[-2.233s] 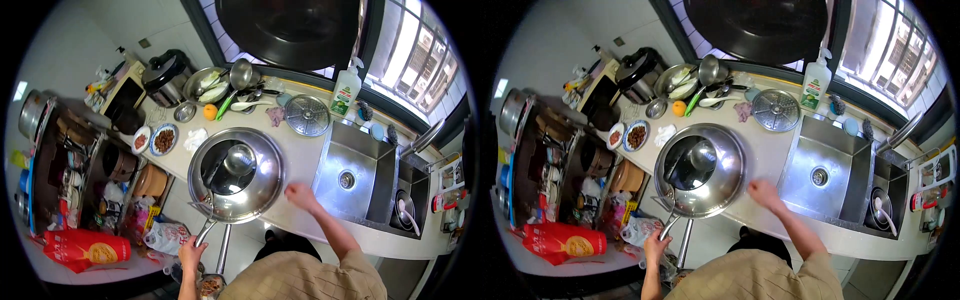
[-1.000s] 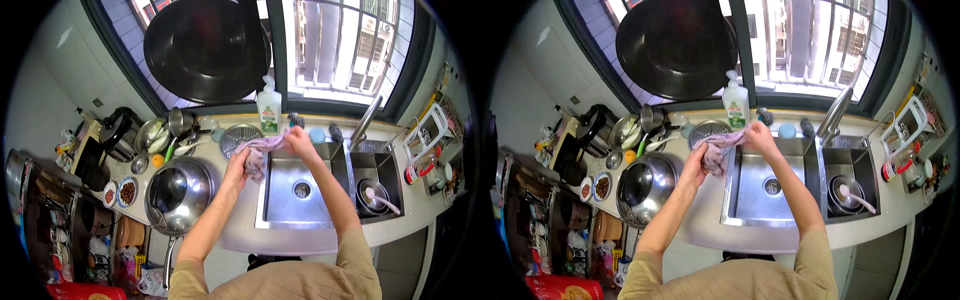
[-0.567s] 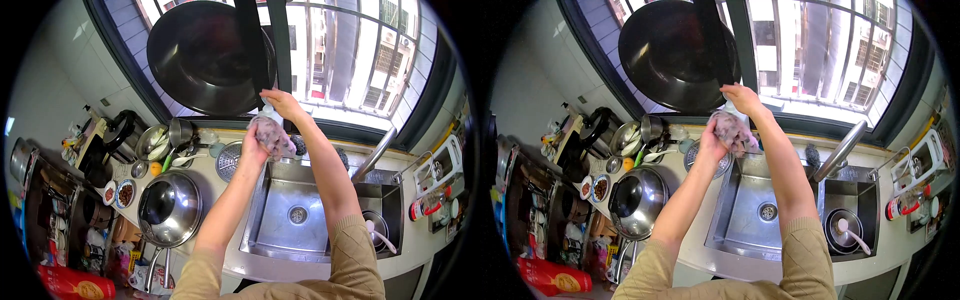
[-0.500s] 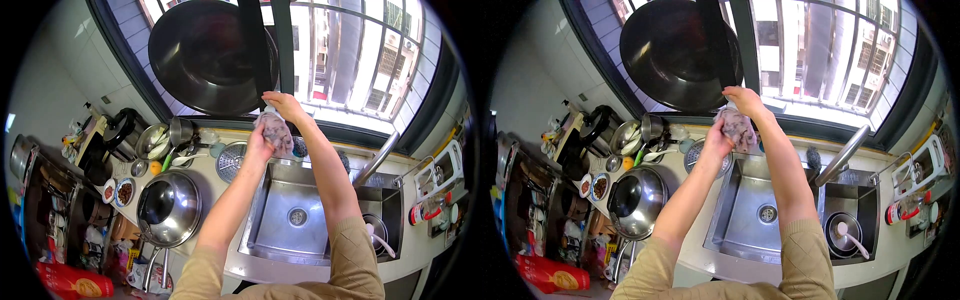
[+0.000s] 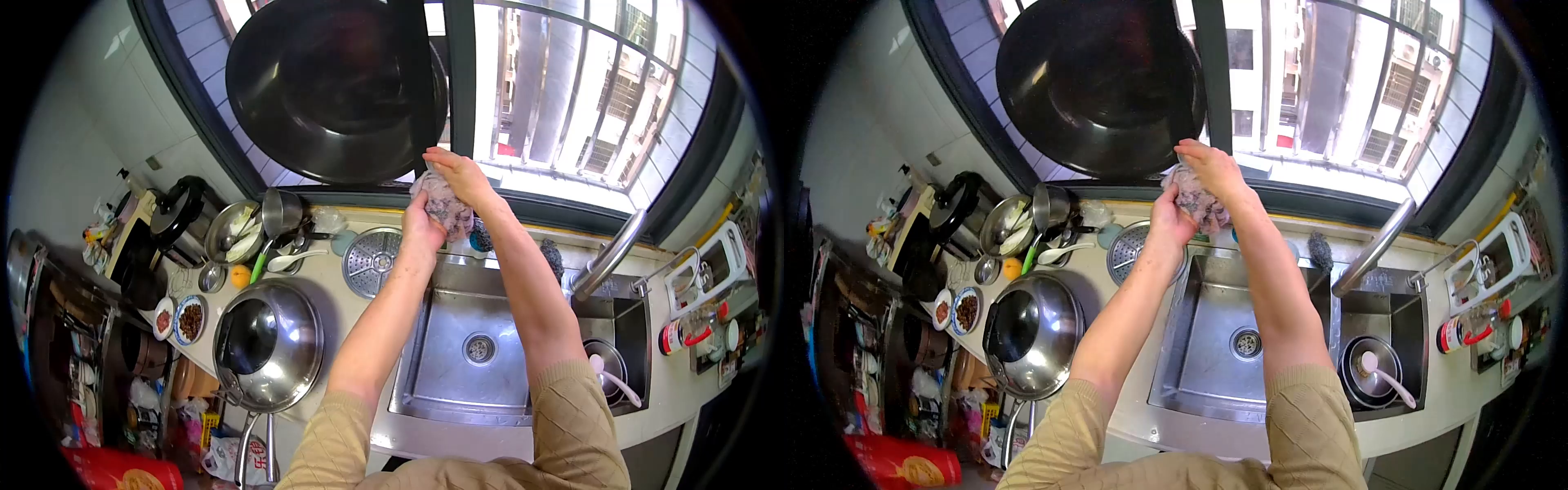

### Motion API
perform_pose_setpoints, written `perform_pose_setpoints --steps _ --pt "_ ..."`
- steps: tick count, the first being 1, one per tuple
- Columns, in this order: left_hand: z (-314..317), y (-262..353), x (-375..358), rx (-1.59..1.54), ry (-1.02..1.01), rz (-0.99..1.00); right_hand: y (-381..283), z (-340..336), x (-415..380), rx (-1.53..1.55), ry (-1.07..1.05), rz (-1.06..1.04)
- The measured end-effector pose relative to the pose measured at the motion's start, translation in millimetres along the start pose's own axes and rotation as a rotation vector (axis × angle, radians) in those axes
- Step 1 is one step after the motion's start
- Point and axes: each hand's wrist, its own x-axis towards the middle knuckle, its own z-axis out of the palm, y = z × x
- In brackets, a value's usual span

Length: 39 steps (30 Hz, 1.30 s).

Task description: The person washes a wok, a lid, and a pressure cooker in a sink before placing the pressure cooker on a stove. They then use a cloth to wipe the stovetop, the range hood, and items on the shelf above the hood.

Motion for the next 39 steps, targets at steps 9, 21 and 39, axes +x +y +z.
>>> perform_pose_setpoints --steps 9,21,39 --pt "-34 -3 -87 0.378 0.050 -0.178 -13 40 -106 0.390 0.329 0.494" --pt "-34 -274 -262 0.596 -0.108 -0.892 -35 -92 -531 1.118 0.569 0.976" --pt "171 -750 -517 0.775 -0.578 -1.489 -90 -399 -975 1.176 1.769 0.439"
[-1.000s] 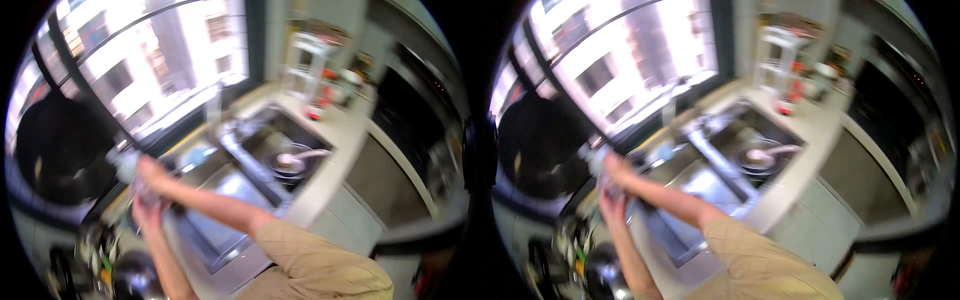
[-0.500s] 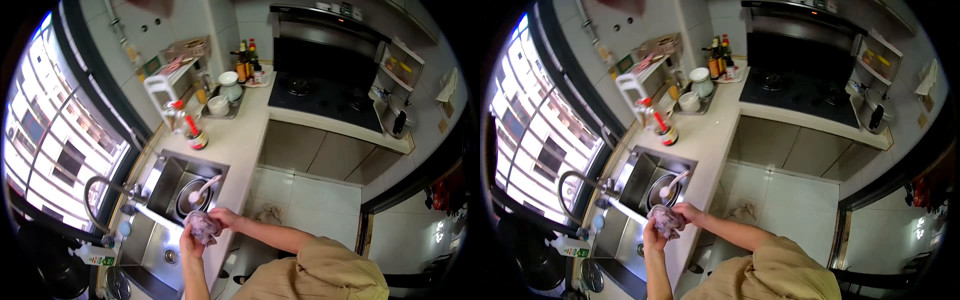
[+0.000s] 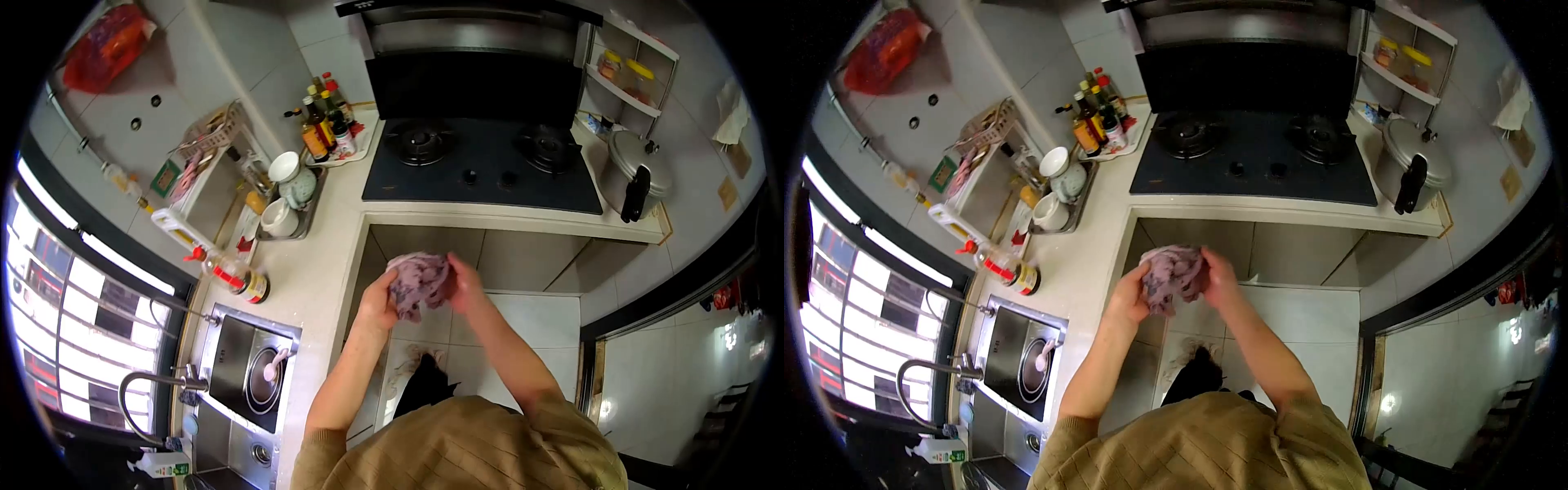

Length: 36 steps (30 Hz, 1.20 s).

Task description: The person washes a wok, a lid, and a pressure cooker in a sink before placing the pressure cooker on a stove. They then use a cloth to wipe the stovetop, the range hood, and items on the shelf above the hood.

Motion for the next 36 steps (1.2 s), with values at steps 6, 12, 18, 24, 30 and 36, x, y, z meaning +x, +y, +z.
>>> perform_pose_setpoints --steps 6,12,18,24,30,36 --pt "65 16 128 0.145 -0.145 -0.055 -109 -29 32 0.025 0.069 -0.211" --pt "150 60 242 0.171 -0.253 0.075 -231 -35 113 -0.139 0.101 -0.464" --pt "187 69 368 1.072 -0.314 0.532 -314 -76 189 -0.819 0.100 -0.718" --pt "153 31 441 1.974 -0.647 0.508 -311 -123 216 -1.639 0.140 -0.154" --pt "182 33 510 2.214 -0.484 0.432 -321 -137 302 -2.032 0.278 -0.184" --pt "195 24 623 2.324 0.031 0.558 -361 -157 414 -2.115 0.384 -0.453"
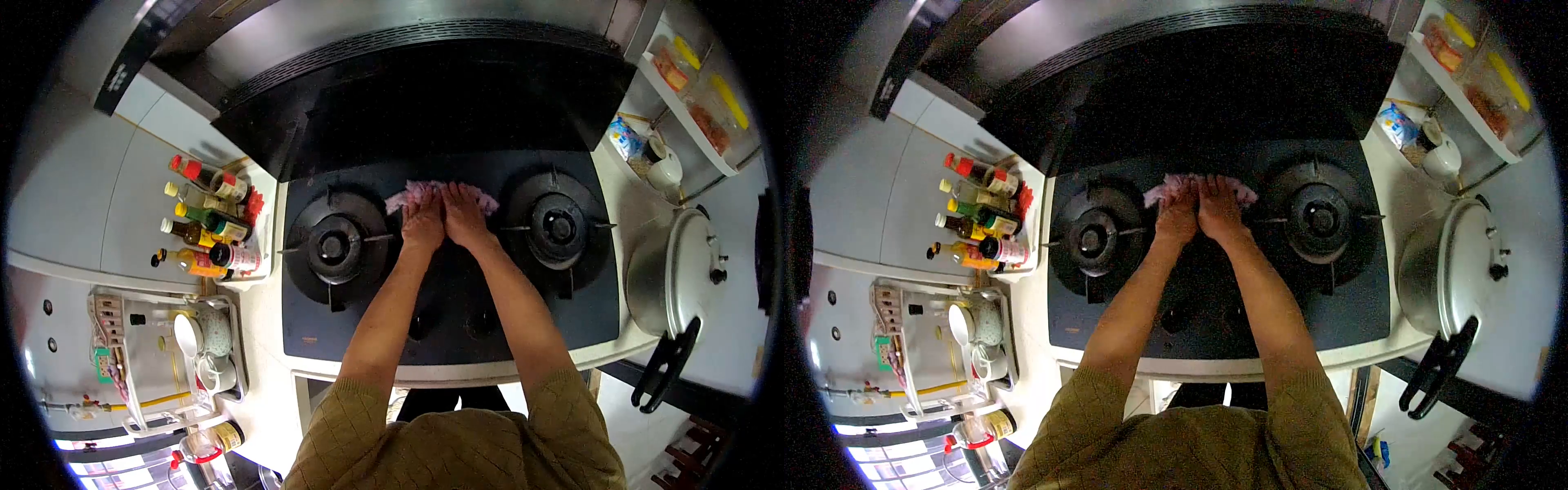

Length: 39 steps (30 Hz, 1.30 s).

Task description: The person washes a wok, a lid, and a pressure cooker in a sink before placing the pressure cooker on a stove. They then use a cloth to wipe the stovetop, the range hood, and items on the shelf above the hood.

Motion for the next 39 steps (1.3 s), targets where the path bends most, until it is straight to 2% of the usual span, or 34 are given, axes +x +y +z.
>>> perform_pose_setpoints --steps 2,3,4,6,7,10,12,14,15,17,20,25,28,29,30,32,33,34,37,38,39 --pt "-29 2 20 -0.072 -0.088 -0.081 5 0 25 -0.115 0.045 -0.012" --pt "-7 -11 39 0.042 0.117 0.029 5 -3 34 -0.059 0.037 0.027" --pt "17 -20 50 -0.014 0.060 -0.010 5 -4 41 -0.056 0.038 0.038" --pt "-34 -8 40 -0.128 -0.048 -0.096 4 0 48 -0.053 0.043 0.055" --pt "-35 -6 37 -0.148 -0.015 -0.100 2 -1 43 -0.054 0.017 0.026" --pt "14 -13 25 0.194 0.158 0.075 -1 -25 21 -0.057 -0.080 -0.044" --pt "5 -5 -8 0.150 0.188 0.117 -13 -39 -9 -0.040 -0.201 -0.044" --pt "13 -7 -43 -0.016 0.240 0.138 -13 -35 -44 0.088 -0.153 -0.114" --pt "-7 -6 -64 -0.099 0.118 0.120 -14 -31 -61 0.152 -0.130 -0.148" --pt "-42 -6 -103 -0.278 -0.119 0.082 -23 -26 -88 0.141 -0.219 -0.136" --pt "15 -34 -141 -0.483 0.254 0.308 -68 -40 -118 0.059 -0.368 -0.090" --pt "7 -68 -229 -0.323 0.224 0.243 -162 -53 -138 -0.119 -0.585 -0.044" --pt "-19 -96 -290 -0.350 0.183 0.118 -203 -31 -164 -0.281 -0.682 -0.301" --pt "-29 -106 -311 -0.334 0.166 0.089 -207 -4 -178 -0.143 -0.609 -0.302" --pt "-35 -118 -330 -0.317 0.147 0.064 -219 4 -181 -0.150 -0.600 -0.363" --pt "0 -155 -359 -0.155 0.220 0.044 -257 19 -184 -0.152 -0.583 -0.466" --pt "-11 -169 -363 -0.170 0.210 -0.017 -270 31 -179 -0.051 -0.532 -0.480" --pt "-24 -182 -363 -0.188 0.197 -0.073 -282 46 -170 0.047 -0.478 -0.488" --pt "-9 -234 -338 -0.222 0.239 -0.186 -312 99 -128 -0.016 -0.229 -0.521" --pt "-20 -238 -327 -0.269 0.254 -0.214 -316 108 -121 -0.018 -0.137 -0.507" --pt "-38 -232 -320 -0.356 0.290 -0.239 -313 101 -122 0.013 -0.137 -0.513"
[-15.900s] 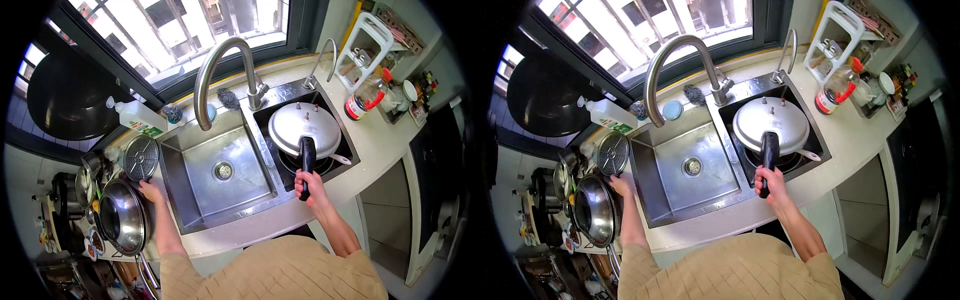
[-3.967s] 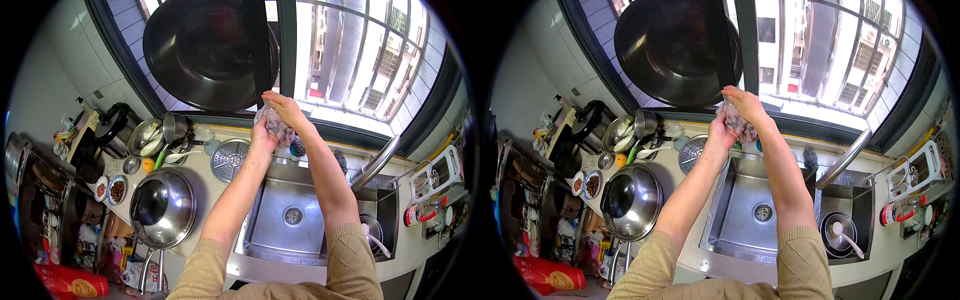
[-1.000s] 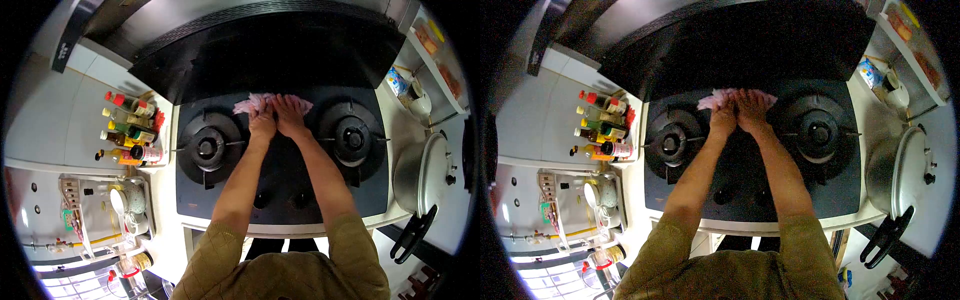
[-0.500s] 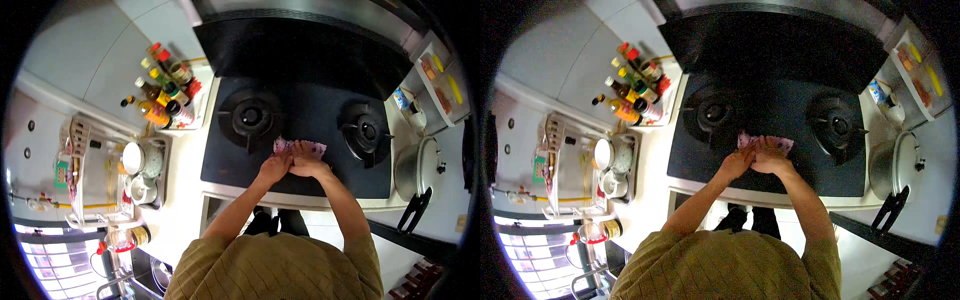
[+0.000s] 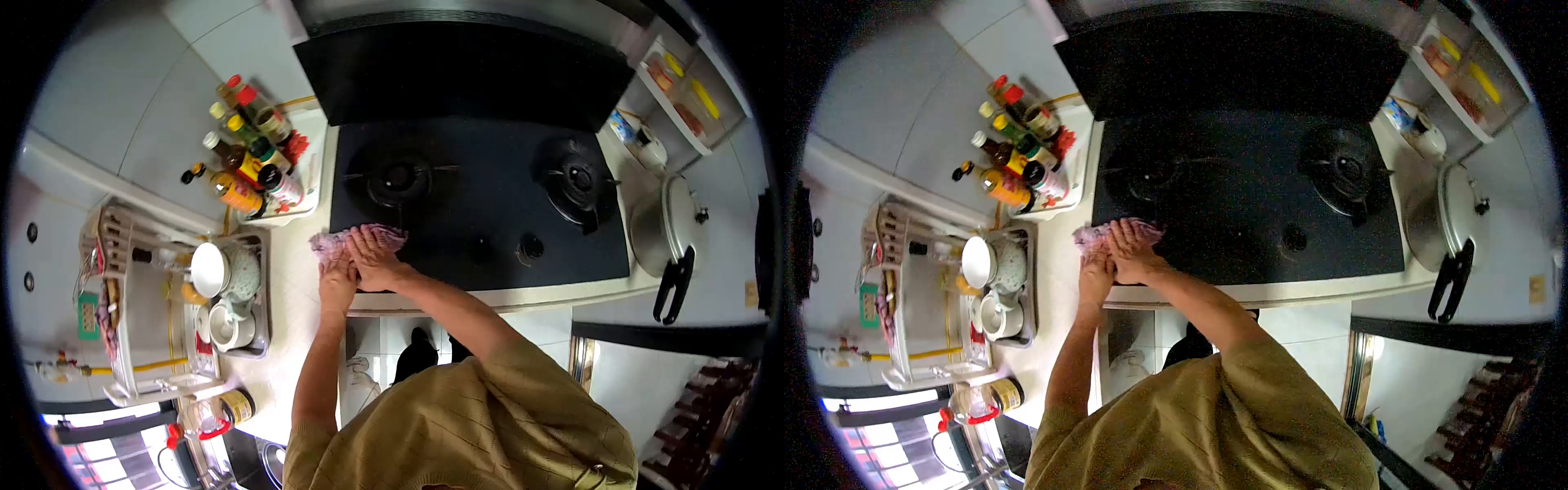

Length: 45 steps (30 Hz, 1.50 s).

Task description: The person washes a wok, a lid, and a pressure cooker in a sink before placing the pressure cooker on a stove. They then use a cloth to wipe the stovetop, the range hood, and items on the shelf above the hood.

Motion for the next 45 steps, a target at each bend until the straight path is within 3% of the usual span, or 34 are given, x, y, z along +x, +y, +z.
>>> perform_pose_setpoints --steps 3,5,7,10,12,15,21,23,25,26,27,29,31,32,35,36,37,39,42,45 --pt "1 8 -14 0.019 -0.012 0.176 0 -12 -33 0.112 0.076 -0.055" --pt "-5 32 -38 0.088 -0.036 0.473 12 -15 -91 0.189 0.212 -0.150" --pt "6 62 -56 0.065 -0.135 0.631 26 -49 -148 0.100 0.029 -0.148" --pt "41 115 -72 -0.073 -0.240 0.734 49 -66 -219 0.051 -0.106 0.076" --pt "76 151 -72 -0.119 -0.118 0.805 69 -67 -252 -0.005 -0.060 0.168" --pt "97 194 -54 -0.042 -0.197 0.818 87 -69 -265 0.000 0.104 0.273" --pt "66 242 -20 -0.594 -0.685 -0.041 120 -57 -230 0.294 0.355 0.268" --pt "80 242 -30 -0.595 -0.572 0.019 125 -65 -230 0.344 0.369 0.209" --pt "89 244 -36 -0.537 -0.528 0.148 123 -82 -248 0.395 0.298 0.305" --pt "60 265 -19 -0.480 -0.907 0.023 126 -87 -268 0.397 0.255 0.345" --pt "67 271 -18 -0.466 -0.969 0.132 132 -91 -290 0.397 0.207 0.383" --pt "97 299 -22 -0.442 -1.081 0.356 151 -100 -332 0.245 0.306 0.337" --pt "133 336 -32 -0.479 -0.800 0.500 167 -127 -343 0.442 0.298 0.526" --pt "136 349 -29 -0.491 -0.658 0.570 178 -121 -341 0.101 0.467 0.473" --pt "148 366 13 -0.414 -0.709 0.497 205 -121 -327 0.185 0.469 0.627" --pt "147 366 26 -0.466 -0.448 0.566 199 -151 -304 0.256 0.321 0.711" --pt "145 362 41 -0.366 -0.542 0.514 212 -135 -302 -0.041 0.568 0.408" --pt "109 356 74 -0.357 -0.374 0.564 205 -154 -271 0.466 0.521 0.598" --pt "62 343 120 -0.401 -0.217 0.566 216 -206 -208 0.549 0.527 0.549" --pt "35 321 168 -0.409 0.001 0.634 244 -219 -147 0.339 0.621 0.313"
